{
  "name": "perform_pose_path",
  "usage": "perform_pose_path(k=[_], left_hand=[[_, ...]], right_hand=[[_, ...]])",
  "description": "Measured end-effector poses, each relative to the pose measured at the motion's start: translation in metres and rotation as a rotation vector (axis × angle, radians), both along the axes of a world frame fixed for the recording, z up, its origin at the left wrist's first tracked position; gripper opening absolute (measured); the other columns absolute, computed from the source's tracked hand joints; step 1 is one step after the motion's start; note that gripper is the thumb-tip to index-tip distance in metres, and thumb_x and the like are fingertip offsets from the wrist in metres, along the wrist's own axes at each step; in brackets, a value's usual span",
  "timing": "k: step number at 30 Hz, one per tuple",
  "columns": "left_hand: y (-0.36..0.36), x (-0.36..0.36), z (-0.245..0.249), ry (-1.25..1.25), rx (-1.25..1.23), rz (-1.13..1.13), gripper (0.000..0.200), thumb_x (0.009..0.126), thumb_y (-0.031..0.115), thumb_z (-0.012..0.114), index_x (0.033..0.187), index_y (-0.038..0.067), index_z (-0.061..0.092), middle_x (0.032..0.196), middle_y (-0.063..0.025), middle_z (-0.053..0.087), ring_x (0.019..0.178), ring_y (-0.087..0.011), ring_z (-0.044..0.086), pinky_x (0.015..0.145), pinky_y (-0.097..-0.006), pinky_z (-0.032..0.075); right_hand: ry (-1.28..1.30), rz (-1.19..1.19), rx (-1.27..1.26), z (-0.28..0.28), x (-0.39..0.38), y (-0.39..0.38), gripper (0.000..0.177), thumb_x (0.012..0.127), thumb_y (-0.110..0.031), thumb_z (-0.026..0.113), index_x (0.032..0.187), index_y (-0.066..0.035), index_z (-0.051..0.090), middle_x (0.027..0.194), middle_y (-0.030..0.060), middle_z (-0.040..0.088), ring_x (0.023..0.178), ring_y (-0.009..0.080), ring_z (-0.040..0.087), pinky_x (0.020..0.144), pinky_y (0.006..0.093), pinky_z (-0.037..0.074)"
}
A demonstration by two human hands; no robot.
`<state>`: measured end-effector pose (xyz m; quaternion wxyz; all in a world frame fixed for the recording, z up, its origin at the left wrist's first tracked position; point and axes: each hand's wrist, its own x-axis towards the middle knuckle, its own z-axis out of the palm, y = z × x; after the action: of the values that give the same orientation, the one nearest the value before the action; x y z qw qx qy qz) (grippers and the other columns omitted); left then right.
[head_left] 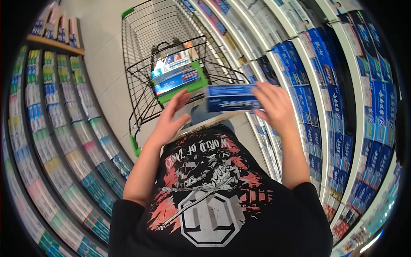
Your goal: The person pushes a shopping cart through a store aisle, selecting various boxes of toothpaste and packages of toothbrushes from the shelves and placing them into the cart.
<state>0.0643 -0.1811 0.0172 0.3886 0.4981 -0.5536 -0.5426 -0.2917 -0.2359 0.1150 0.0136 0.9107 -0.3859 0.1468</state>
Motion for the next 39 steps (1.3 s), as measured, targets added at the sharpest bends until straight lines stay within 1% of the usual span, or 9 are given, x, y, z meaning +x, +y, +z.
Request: perform_pose_path(k=[2,6,8,18,20,21,24,30,39], left_hand=[[-0.005,-0.01,0.006,0.412,0.061,-0.017,0.066,0.097,0.019,0.07,0.155,0.006,0.043,0.143,-0.0125,0.058,0.132,-0.0217,0.057,0.112,-0.0346,0.043],[-0.019,0.014,-0.031,0.164,0.426,0.323,0.05,0.101,0.031,0.071,0.137,0.003,0.054,0.119,-0.0053,0.066,0.104,-0.0127,0.066,0.093,-0.0273,0.056],[-0.028,0.027,-0.044,0.367,0.461,0.465,0.047,0.102,0.037,0.07,0.129,0.002,0.057,0.117,-0.0067,0.067,0.103,-0.0141,0.067,0.092,-0.0312,0.059],[-0.083,0.103,-0.161,0.232,0.692,0.504,0.071,0.096,0.055,0.072,0.122,-0.01,0.06,0.116,-0.0125,0.068,0.107,-0.0182,0.068,0.09,-0.0298,0.061],[-0.092,0.107,-0.163,-0.367,0.824,0.392,0.082,0.088,0.068,0.072,0.11,-0.011,0.068,0.106,-0.0168,0.074,0.1,-0.025,0.073,0.087,-0.0364,0.061],[-0.092,0.106,-0.161,-0.374,0.829,0.393,0.082,0.088,0.068,0.072,0.11,-0.011,0.068,0.106,-0.0168,0.074,0.1,-0.025,0.073,0.087,-0.0364,0.061],[-0.082,0.092,-0.156,-0.98,0.55,0.402,0.089,0.088,0.076,0.063,0.113,-0.009,0.072,0.111,-0.0311,0.073,0.106,-0.0421,0.071,0.091,-0.0485,0.056],[-0.081,0.088,-0.195,-0.712,0.575,0.415,0.067,0.103,0.059,0.049,0.114,-0.003,0.073,0.112,-0.03,0.072,0.111,-0.0458,0.068,0.097,-0.0496,0.052],[-0.086,0.078,-0.191,-0.734,0.528,0.355,0.064,0.106,0.055,0.045,0.108,-0.002,0.074,0.107,-0.0291,0.073,0.106,-0.0458,0.068,0.094,-0.0507,0.052]], right_hand=[[-0.036,0.123,0.063,-0.011,0.043,-0.012,0.078,0.061,-0.017,0.087,0.134,-0.012,0.063,0.137,0.0063,0.064,0.123,0.0266,0.061,0.103,0.0432,0.05],[-0.122,0.132,-0.004,-0.049,0.091,-0.032,0.072,0.072,-0.023,0.085,0.14,-0.015,0.061,0.14,0.0057,0.062,0.123,0.026,0.06,0.106,0.0429,0.047],[-0.174,0.091,0.04,-0.069,0.097,-0.039,0.07,0.079,-0.026,0.084,0.144,-0.015,0.059,0.143,0.0081,0.06,0.125,0.0267,0.059,0.109,0.0443,0.044],[-0.156,-0.251,0.691,-0.196,0.121,-0.109,0.061,0.099,-0.037,0.067,0.142,0.003,0.051,0.134,0.0254,0.064,0.124,0.0426,0.061,0.105,0.0484,0.049],[-0.164,-0.299,0.789,-0.212,0.137,-0.119,0.06,0.1,-0.039,0.064,0.141,0.003,0.052,0.13,0.0267,0.066,0.12,0.0437,0.063,0.103,0.0488,0.05],[-0.166,-0.35,0.886,-0.22,0.141,-0.123,0.06,0.101,-0.042,0.061,0.141,0.003,0.052,0.126,0.0281,0.068,0.117,0.0448,0.065,0.102,0.0493,0.05],[-0.186,-0.356,1.029,-0.248,0.147,-0.134,0.061,0.102,-0.045,0.057,0.139,0.003,0.053,0.124,0.0297,0.068,0.115,0.0457,0.065,0.101,0.0499,0.049],[-0.353,-0.515,1.185,-0.29,0.155,-0.136,0.05,0.104,-0.041,0.052,0.124,0.001,0.067,0.124,0.0295,0.068,0.116,0.047,0.064,0.101,0.0507,0.049],[-0.05,-0.429,0.9,-0.285,0.156,-0.139,0.036,0.106,-0.024,0.046,0.102,0.0,0.072,0.11,0.0254,0.072,0.103,0.0452,0.068,0.092,0.0549,0.053]])
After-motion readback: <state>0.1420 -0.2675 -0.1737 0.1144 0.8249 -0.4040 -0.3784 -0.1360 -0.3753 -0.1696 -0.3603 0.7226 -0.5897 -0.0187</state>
